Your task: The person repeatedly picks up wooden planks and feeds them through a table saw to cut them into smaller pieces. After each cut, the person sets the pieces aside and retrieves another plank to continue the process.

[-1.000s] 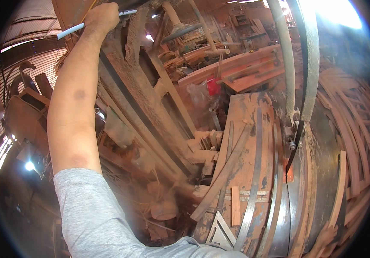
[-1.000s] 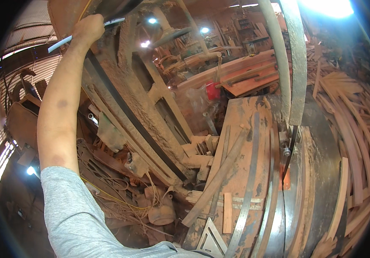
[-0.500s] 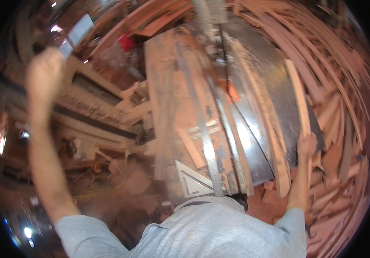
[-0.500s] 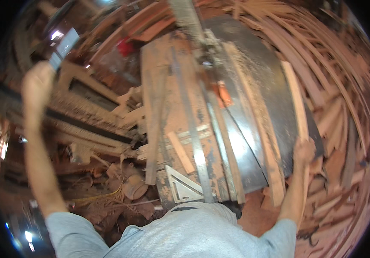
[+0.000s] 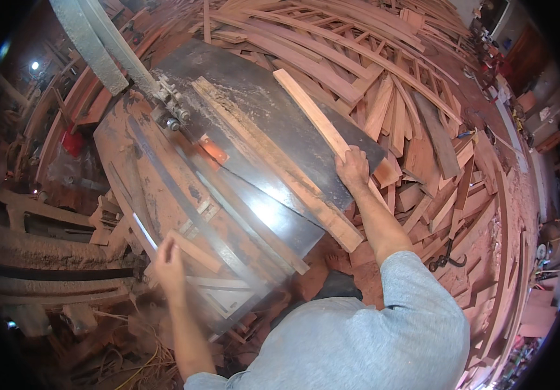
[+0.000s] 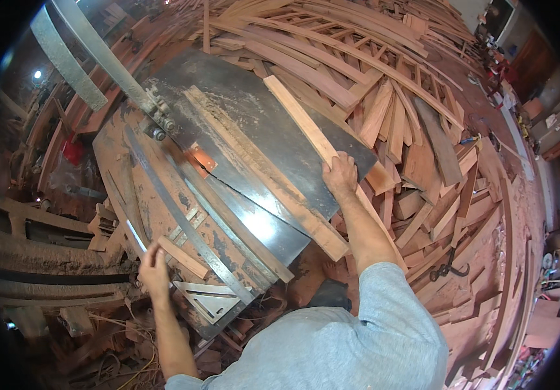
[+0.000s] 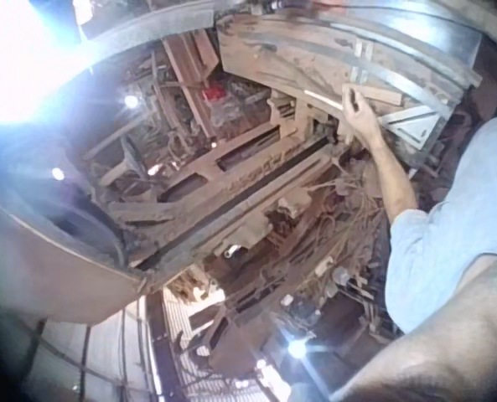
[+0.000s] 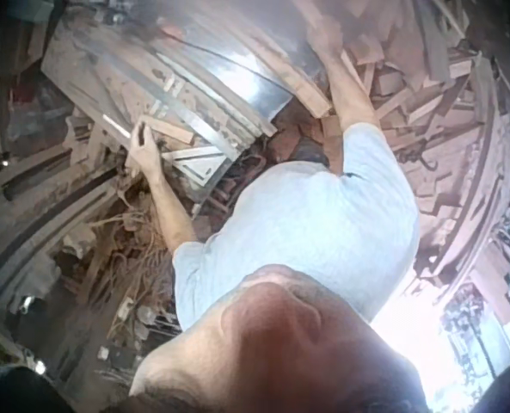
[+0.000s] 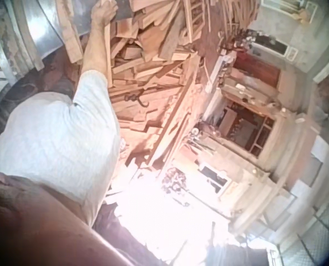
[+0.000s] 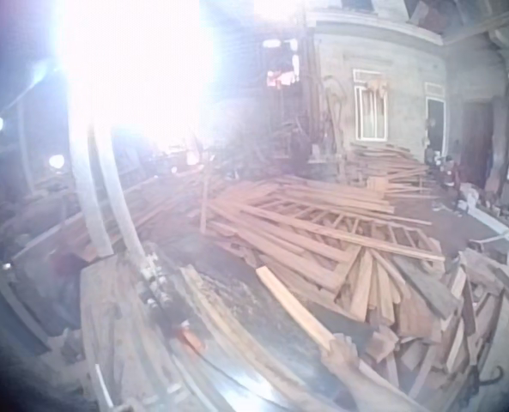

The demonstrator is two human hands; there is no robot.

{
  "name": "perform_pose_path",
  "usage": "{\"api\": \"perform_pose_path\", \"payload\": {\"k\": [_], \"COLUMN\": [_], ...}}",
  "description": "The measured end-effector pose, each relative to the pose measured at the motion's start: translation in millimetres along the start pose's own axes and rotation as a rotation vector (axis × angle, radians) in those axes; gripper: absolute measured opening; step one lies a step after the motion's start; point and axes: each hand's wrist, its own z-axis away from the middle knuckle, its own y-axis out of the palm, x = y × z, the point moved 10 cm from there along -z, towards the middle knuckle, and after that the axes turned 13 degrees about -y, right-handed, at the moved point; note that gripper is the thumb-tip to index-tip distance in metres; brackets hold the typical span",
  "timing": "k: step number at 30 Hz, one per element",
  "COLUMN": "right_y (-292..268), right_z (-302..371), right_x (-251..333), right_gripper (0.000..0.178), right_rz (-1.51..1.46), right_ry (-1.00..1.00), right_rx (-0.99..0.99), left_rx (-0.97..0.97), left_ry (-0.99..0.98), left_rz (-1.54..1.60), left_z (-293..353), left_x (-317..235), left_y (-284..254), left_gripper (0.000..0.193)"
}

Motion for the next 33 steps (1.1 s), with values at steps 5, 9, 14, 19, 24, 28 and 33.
{"api": "perform_pose_path", "payload": {"k": [5, 9, 14, 19, 24, 28, 33], "right_y": [6, 6, -15, 11, 17, 3, -5], "right_z": [-3, -18, -28, 52, 71, 143, 218], "right_x": [2, -4, 51, 125, 121, 126, 114], "right_gripper": [0.033, 0.038, 0.056, 0.078, 0.06, 0.039, 0.05], "right_rz": [-0.098, -0.197, -0.561, -0.626, -1.373, -2.086, -1.668], "right_ry": [-0.089, -0.073, -0.296, -0.352, 0.004, 0.528, 0.558], "right_rx": [0.073, 0.028, -0.036, 0.417, 0.754, 0.945, 0.877], "left_rx": [0.075, 0.322, 0.513, 0.455, 0.257, 0.255, 0.245], "left_ry": [-0.241, -0.162, -0.24, -0.288, -0.412, -0.46, -0.56], "left_rz": [-0.197, -0.006, -0.017, -0.019, 0.244, 0.694, 0.343], "left_z": [144, 250, 328, 345, 357, 367, 411], "left_x": [29, 11, -2, -26, -7, -4, -42], "left_y": [69, 164, 259, 289, 295, 302, 268], "left_gripper": [0.029, 0.017, 0.037, 0.058, 0.082, 0.079, 0.085]}}
